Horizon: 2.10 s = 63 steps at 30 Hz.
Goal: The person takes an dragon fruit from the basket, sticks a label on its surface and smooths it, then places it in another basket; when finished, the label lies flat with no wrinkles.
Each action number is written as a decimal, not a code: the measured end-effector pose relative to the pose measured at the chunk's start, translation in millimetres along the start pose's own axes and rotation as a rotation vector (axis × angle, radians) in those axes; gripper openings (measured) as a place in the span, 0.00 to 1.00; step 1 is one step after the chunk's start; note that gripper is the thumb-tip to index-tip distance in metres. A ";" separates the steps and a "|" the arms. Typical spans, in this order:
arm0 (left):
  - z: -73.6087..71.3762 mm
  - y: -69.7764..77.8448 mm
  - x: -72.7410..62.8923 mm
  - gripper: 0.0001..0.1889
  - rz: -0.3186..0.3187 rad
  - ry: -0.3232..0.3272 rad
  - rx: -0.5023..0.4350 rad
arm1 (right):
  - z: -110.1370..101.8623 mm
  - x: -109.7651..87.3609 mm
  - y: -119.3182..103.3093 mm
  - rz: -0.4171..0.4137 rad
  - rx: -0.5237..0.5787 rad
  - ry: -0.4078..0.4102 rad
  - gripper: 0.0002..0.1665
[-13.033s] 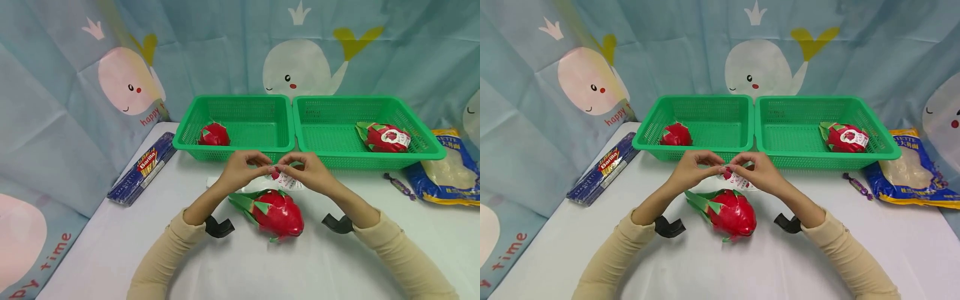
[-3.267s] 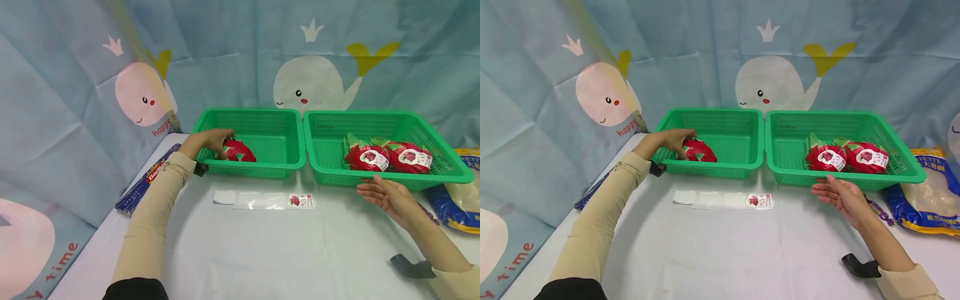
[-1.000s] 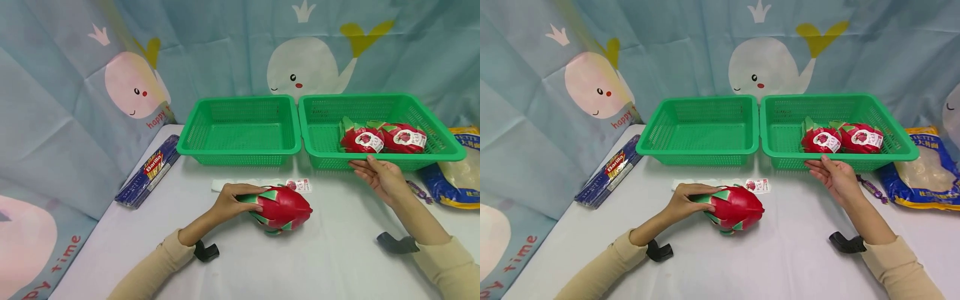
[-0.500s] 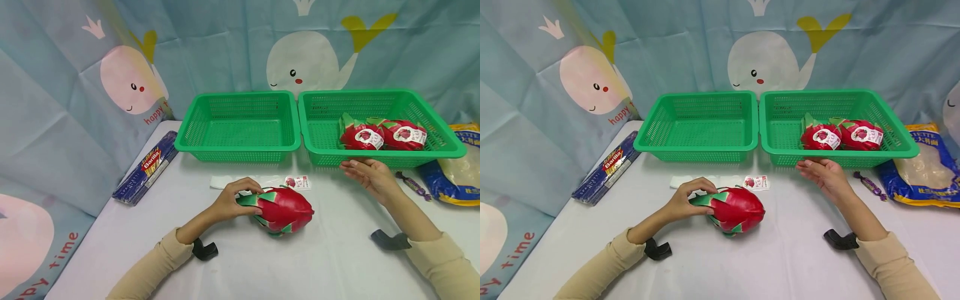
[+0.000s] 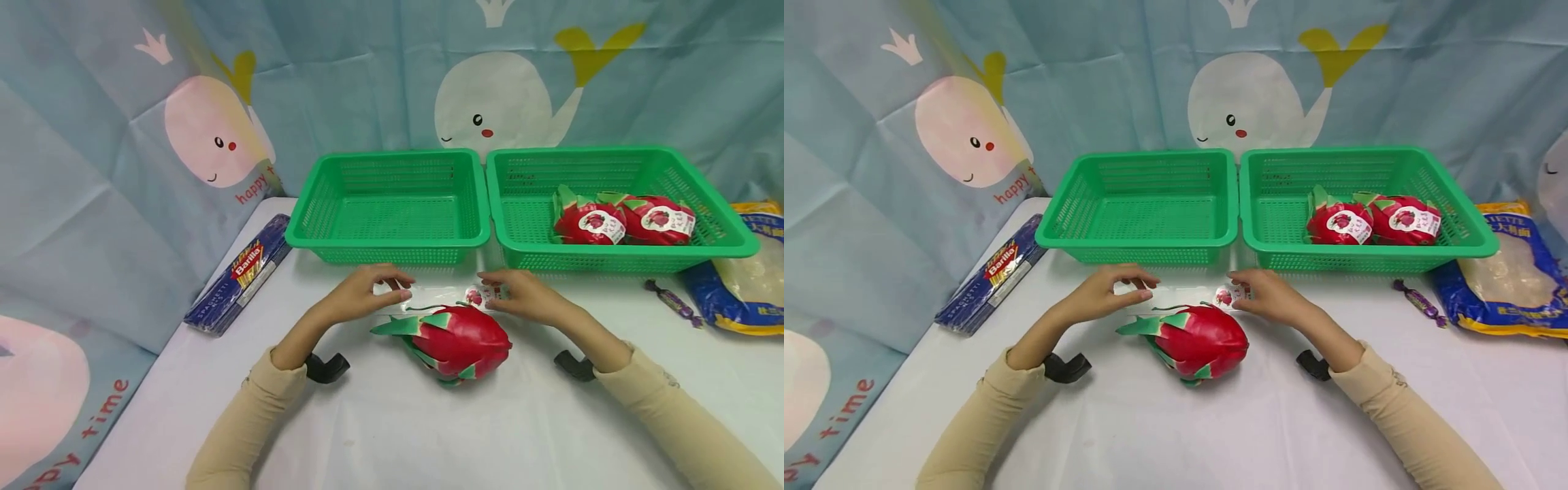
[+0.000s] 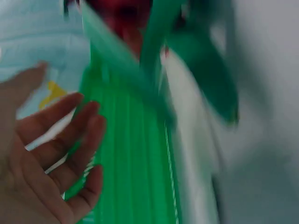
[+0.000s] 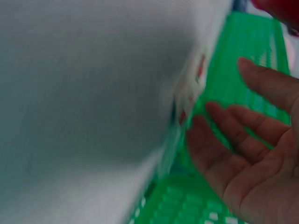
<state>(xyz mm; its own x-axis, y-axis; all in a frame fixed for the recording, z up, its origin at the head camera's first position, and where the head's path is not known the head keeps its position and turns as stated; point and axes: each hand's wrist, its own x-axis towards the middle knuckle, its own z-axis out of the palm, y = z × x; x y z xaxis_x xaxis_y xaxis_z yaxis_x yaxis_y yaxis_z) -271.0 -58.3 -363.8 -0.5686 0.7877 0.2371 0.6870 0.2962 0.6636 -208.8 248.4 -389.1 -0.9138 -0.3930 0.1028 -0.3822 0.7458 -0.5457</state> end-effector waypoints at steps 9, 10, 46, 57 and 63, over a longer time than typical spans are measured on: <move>4.0 -28.4 19.5 0.17 -0.031 -0.093 0.242 | 11.3 9.4 3.6 0.018 -0.130 0.037 0.15; 6.7 -30.5 20.7 0.17 -0.021 -0.095 0.253 | 11.2 9.9 3.9 0.028 -0.123 0.041 0.14; -3.0 -34.7 31.4 0.09 -0.154 0.075 -0.092 | -7.3 3.3 -9.9 -0.242 0.230 0.342 0.16; 2.3 -39.4 33.0 0.10 -0.189 0.061 -0.150 | -4.4 2.2 -6.3 -0.208 0.280 0.363 0.11; 7.3 -42.6 34.2 0.10 -0.247 0.056 -0.050 | -8.3 -2.7 -7.2 -0.129 0.542 0.271 0.06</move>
<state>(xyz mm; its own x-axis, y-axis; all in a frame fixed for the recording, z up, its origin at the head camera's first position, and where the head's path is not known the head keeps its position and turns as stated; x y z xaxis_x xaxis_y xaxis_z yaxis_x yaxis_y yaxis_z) -316.4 -40.0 -389.1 -0.7418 0.6629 0.1015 0.5015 0.4479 0.7402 -204.7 248.5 -378.6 -0.8947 -0.2578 0.3647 -0.4323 0.2943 -0.8524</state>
